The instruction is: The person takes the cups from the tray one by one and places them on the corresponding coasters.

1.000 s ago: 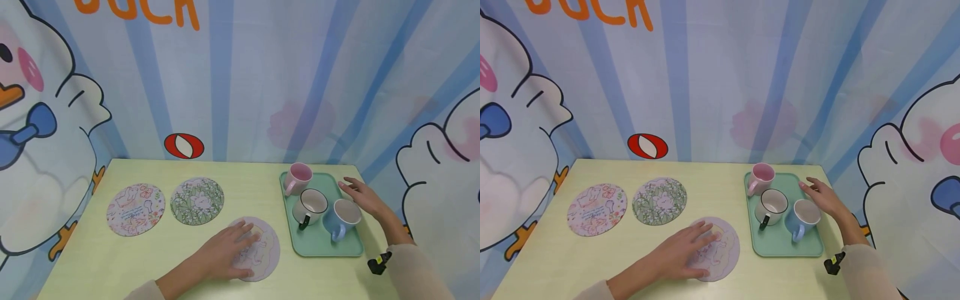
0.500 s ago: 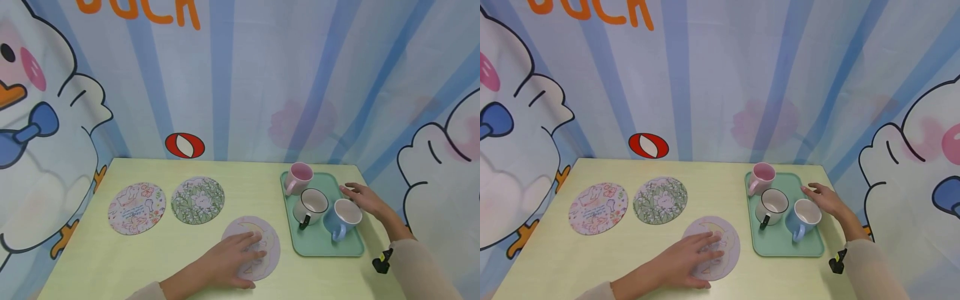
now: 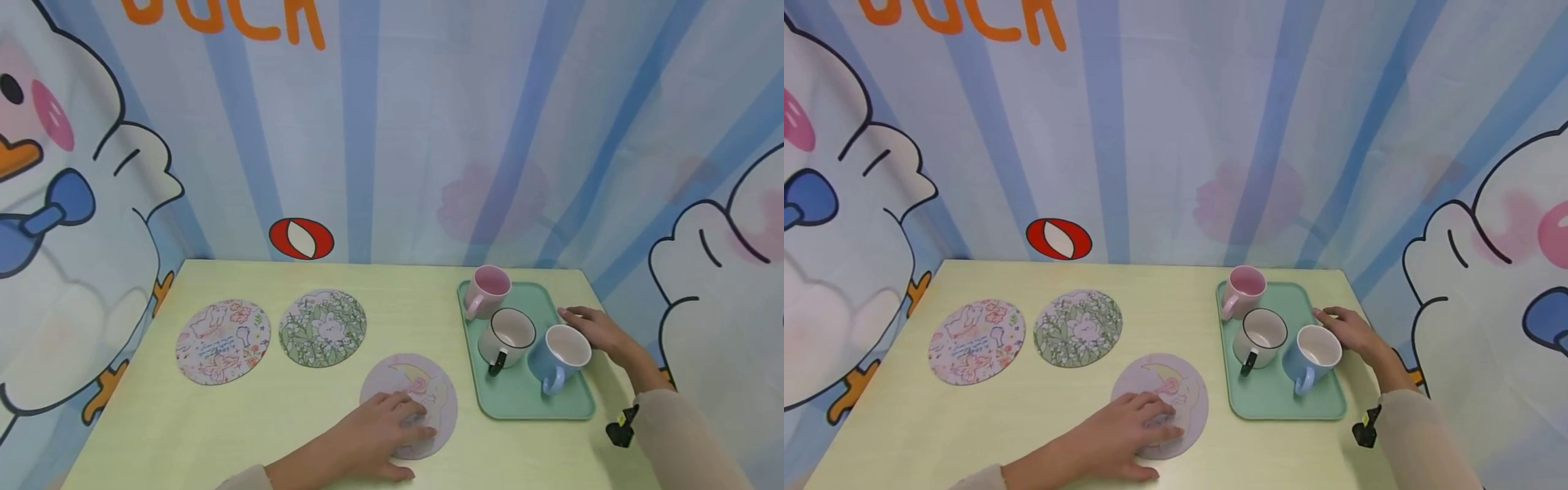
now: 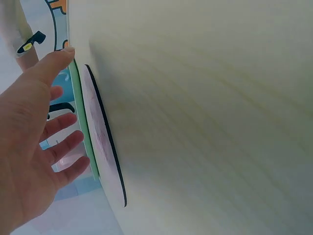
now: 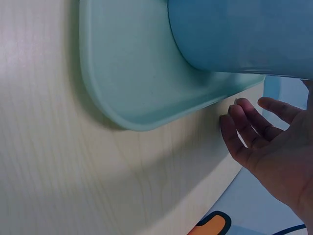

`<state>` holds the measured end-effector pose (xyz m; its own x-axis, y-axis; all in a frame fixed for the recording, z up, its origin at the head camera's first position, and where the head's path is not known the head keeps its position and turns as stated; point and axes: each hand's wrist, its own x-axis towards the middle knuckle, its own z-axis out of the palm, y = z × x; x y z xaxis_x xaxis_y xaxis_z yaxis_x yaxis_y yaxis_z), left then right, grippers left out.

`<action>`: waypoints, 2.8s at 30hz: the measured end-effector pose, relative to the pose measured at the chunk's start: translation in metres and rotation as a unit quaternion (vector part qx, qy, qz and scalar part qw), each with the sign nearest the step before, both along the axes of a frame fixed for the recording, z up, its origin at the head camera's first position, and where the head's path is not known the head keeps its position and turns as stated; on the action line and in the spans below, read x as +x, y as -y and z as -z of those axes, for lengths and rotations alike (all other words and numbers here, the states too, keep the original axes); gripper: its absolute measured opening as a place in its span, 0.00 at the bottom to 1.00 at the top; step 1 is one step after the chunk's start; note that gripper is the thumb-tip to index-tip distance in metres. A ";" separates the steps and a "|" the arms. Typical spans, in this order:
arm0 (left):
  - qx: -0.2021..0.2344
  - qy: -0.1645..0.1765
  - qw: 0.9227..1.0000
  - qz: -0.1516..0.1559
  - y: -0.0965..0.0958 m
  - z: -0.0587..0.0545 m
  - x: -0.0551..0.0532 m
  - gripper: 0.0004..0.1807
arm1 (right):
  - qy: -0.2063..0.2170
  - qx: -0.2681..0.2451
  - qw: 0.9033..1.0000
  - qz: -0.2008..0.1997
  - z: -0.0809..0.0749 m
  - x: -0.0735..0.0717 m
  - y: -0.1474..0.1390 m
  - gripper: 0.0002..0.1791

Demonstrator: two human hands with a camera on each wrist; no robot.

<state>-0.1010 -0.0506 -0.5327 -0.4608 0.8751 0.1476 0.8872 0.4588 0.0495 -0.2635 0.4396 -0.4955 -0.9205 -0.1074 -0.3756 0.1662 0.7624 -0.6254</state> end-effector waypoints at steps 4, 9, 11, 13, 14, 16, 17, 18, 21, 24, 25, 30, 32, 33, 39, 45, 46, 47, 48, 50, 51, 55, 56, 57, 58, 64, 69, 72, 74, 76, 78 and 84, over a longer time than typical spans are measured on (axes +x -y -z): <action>-0.008 -0.012 1.000 -0.008 0.000 0.002 0.000 0.33 | -0.005 -0.014 1.000 -0.002 0.004 0.001 0.000 0.48; -0.022 -0.038 0.999 -0.021 0.000 0.005 -0.001 0.33 | -0.024 -0.038 0.999 -0.015 0.006 0.003 0.002 0.40; -0.024 -0.044 0.998 -0.023 0.000 0.007 -0.001 0.33 | -0.031 -0.044 0.998 -0.019 0.009 0.003 0.001 0.37; -0.027 -0.047 0.998 -0.027 0.000 0.008 -0.001 0.32 | -0.039 -0.046 0.998 -0.020 0.011 0.004 0.000 0.35; -0.029 -0.052 0.998 -0.031 0.000 0.008 -0.001 0.32 | -0.043 -0.046 0.998 -0.021 0.011 0.004 0.000 0.34; -0.032 -0.064 0.997 -0.040 0.000 0.009 -0.001 0.31 | -0.046 -0.046 0.998 -0.021 0.012 0.004 0.000 0.34; -0.033 -0.071 0.996 -0.044 0.000 0.010 -0.002 0.30 | -0.048 -0.046 0.998 -0.022 0.012 0.004 0.000 0.34; -0.033 -0.078 0.995 -0.048 0.000 0.011 -0.002 0.30 | -0.049 -0.045 0.998 -0.022 0.012 0.004 0.000 0.34; -0.030 -0.093 0.994 -0.055 0.000 0.012 -0.005 0.30 | -0.047 -0.047 0.998 -0.023 0.012 0.004 0.000 0.34; -0.028 -0.097 0.993 -0.057 -0.001 0.012 -0.006 0.30 | -0.047 -0.048 0.997 -0.026 0.013 0.004 0.000 0.34; -0.031 -0.098 0.993 -0.058 -0.001 0.012 -0.006 0.31 | -0.047 -0.048 0.997 -0.026 0.013 0.004 0.000 0.34; -0.042 -0.101 0.992 -0.061 -0.001 0.010 -0.008 0.32 | -0.049 -0.044 0.997 -0.029 0.016 0.004 -0.001 0.32; -0.044 -0.102 0.992 -0.061 -0.001 0.011 -0.009 0.32 | -0.048 -0.044 0.997 -0.030 0.017 0.004 -0.002 0.31; -0.043 -0.100 0.992 -0.061 -0.001 0.011 -0.009 0.32 | -0.048 -0.044 0.997 -0.031 0.017 0.004 -0.002 0.31; -0.037 -0.092 0.993 -0.058 0.000 0.013 -0.012 0.31 | -0.051 -0.036 0.997 -0.038 0.019 0.005 -0.004 0.31; -0.041 -0.085 0.994 -0.060 0.001 0.013 -0.015 0.32 | -0.059 -0.046 0.996 -0.049 0.021 0.003 -0.006 0.30; -0.040 -0.084 0.994 -0.061 0.001 0.013 -0.015 0.32 | -0.061 -0.048 0.996 -0.050 0.021 0.003 -0.006 0.30; -0.039 -0.083 0.994 -0.061 0.001 0.014 -0.016 0.32 | -0.062 -0.048 0.996 -0.052 0.021 0.003 -0.006 0.29; -0.037 -0.083 0.994 -0.061 0.001 0.015 -0.016 0.31 | -0.064 -0.046 0.996 -0.052 0.021 0.002 -0.006 0.29; -0.035 -0.082 0.994 -0.061 0.001 0.016 -0.017 0.32 | -0.061 -0.044 0.996 -0.047 0.021 0.002 -0.007 0.28; -0.035 -0.082 0.994 -0.061 0.001 0.017 -0.017 0.32 | -0.059 -0.042 0.996 -0.046 0.021 0.002 -0.007 0.28; -0.037 -0.080 0.994 -0.062 0.000 0.018 -0.018 0.32 | -0.050 -0.043 0.997 -0.038 0.018 0.003 -0.009 0.28; -0.038 -0.080 0.994 -0.062 0.000 0.018 -0.018 0.33 | -0.050 -0.044 0.997 -0.037 0.018 0.003 -0.009 0.28; -0.040 -0.078 0.994 -0.063 0.000 0.018 -0.018 0.33 | -0.049 -0.044 0.997 -0.036 0.018 0.003 -0.009 0.28; -0.039 -0.078 0.994 -0.063 0.000 0.018 -0.018 0.33 | -0.049 -0.045 0.997 -0.034 0.018 0.003 -0.008 0.28; -0.041 -0.066 0.995 -0.062 0.001 0.015 -0.016 0.32 | -0.059 -0.045 0.996 -0.042 0.023 0.001 -0.008 0.29; -0.051 -0.057 0.995 -0.067 0.001 0.014 -0.015 0.32 | -0.061 -0.038 0.997 -0.042 0.026 0.000 -0.008 0.28; -0.049 -0.069 0.994 -0.068 0.001 0.016 -0.014 0.31 | -0.055 -0.039 0.997 -0.039 0.024 0.001 -0.006 0.28; -0.045 -0.076 0.994 -0.067 0.000 0.017 -0.014 0.31 | -0.054 -0.039 0.997 -0.038 0.021 0.003 -0.005 0.29; -0.040 -0.078 0.994 -0.068 0.000 0.018 -0.014 0.31 | -0.056 -0.037 0.997 -0.039 0.021 0.003 -0.005 0.29; -0.040 -0.075 0.994 -0.070 0.000 0.017 -0.014 0.31 | -0.059 -0.037 0.997 -0.038 0.021 0.003 -0.005 0.29; -0.045 -0.071 0.994 -0.076 0.000 0.016 -0.016 0.31 | -0.071 -0.047 0.996 -0.039 0.023 0.001 -0.006 0.30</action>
